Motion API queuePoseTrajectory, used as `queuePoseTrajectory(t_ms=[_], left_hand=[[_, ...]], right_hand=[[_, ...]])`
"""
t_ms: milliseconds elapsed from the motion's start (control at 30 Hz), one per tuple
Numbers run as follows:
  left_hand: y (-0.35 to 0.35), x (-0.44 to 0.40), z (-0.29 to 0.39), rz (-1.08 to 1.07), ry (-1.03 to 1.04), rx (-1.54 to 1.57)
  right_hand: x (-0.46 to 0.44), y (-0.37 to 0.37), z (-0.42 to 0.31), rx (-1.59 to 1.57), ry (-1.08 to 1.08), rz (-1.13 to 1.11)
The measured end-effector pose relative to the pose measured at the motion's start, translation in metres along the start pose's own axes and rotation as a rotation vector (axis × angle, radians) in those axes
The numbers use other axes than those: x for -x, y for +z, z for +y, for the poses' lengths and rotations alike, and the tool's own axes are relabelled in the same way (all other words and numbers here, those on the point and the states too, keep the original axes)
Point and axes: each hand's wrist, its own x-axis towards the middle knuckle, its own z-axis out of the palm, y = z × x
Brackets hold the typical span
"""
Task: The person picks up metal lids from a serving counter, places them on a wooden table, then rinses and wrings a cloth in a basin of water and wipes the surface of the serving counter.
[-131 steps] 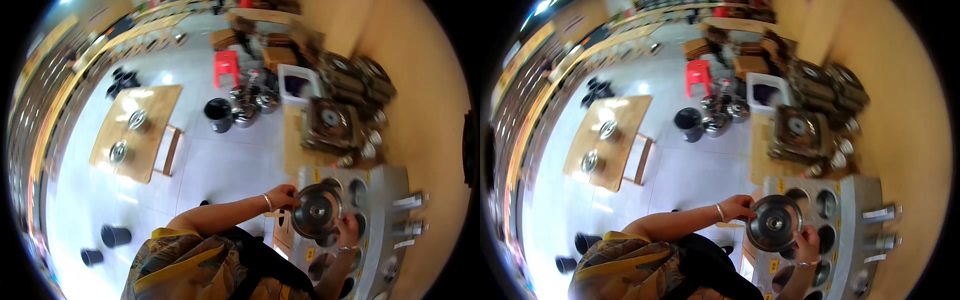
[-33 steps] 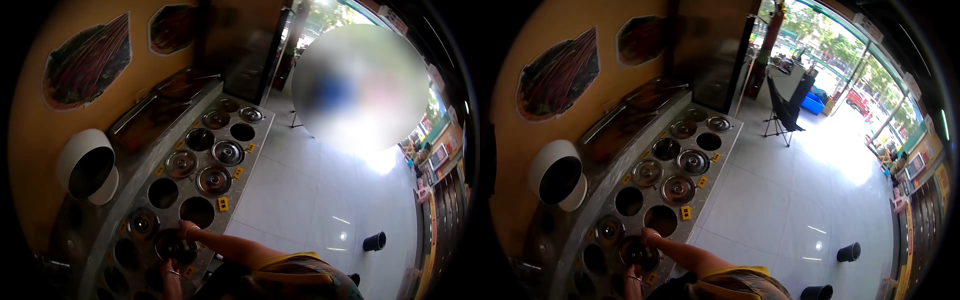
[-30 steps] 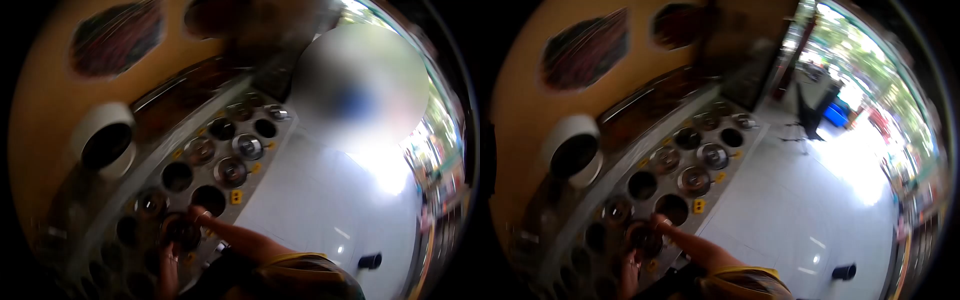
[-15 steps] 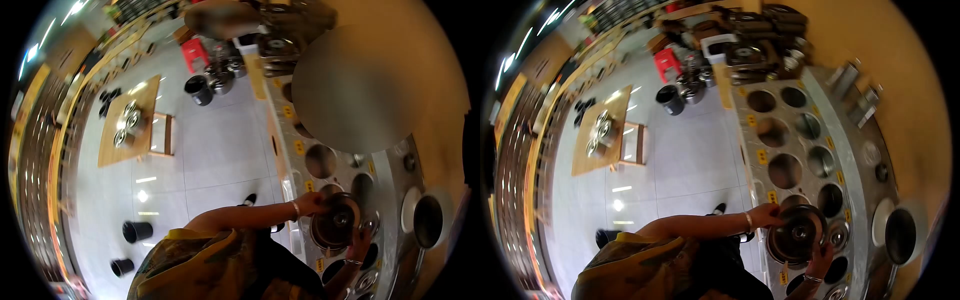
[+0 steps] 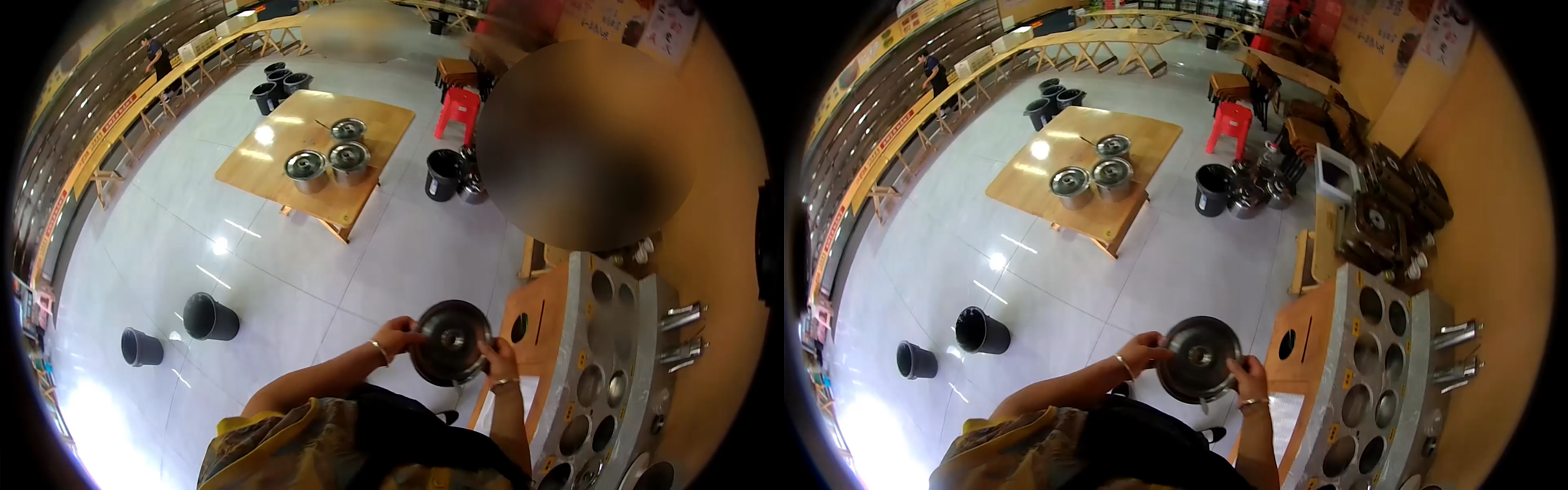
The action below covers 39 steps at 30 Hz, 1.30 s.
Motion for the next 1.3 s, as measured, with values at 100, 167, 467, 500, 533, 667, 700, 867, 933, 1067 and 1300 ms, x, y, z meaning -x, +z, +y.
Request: queuePoseTrajectory(t_ms=[100,167,467,500,533,667,700,867,933,1067,1300], left_hand=[[-0.082,-0.006,0.028,0.113,0.082,0.114],[-0.124,-0.02,0.045,0.301,0.087,0.133],[-0.27,-0.135,0.133,0.609,0.264,0.462],[-0.284,-0.153,0.145,0.633,0.257,0.456],[-0.297,-0.164,0.155,0.683,0.242,0.479],[-0.354,-0.215,0.179,0.846,0.111,0.447],[-0.36,-0.225,0.183,0.895,0.083,0.452],[-0.395,-0.257,0.186,0.914,0.07,0.534],[-0.404,-0.265,0.195,0.861,0.106,0.548],[-0.415,-0.274,0.207,0.822,0.162,0.521],[-0.399,-0.254,0.22,0.959,0.214,0.505]], right_hand=[[-0.061,0.085,0.003,-0.025,0.106,-0.15],[-0.106,0.13,0.011,0.02,0.151,-0.212],[-0.3,0.302,0.009,0.043,0.258,-0.394],[-0.324,0.319,0.005,0.035,0.269,-0.396],[-0.355,0.33,0.02,0.078,0.275,-0.415],[-0.426,0.378,0.026,0.279,0.375,-0.446],[-0.437,0.385,0.025,0.285,0.391,-0.455],[-0.472,0.408,0.031,0.186,0.426,-0.446],[-0.487,0.415,0.038,0.247,0.365,-0.437],[-0.501,0.424,0.049,0.263,0.231,-0.439],[-0.48,0.4,0.052,0.093,0.321,-0.411]])
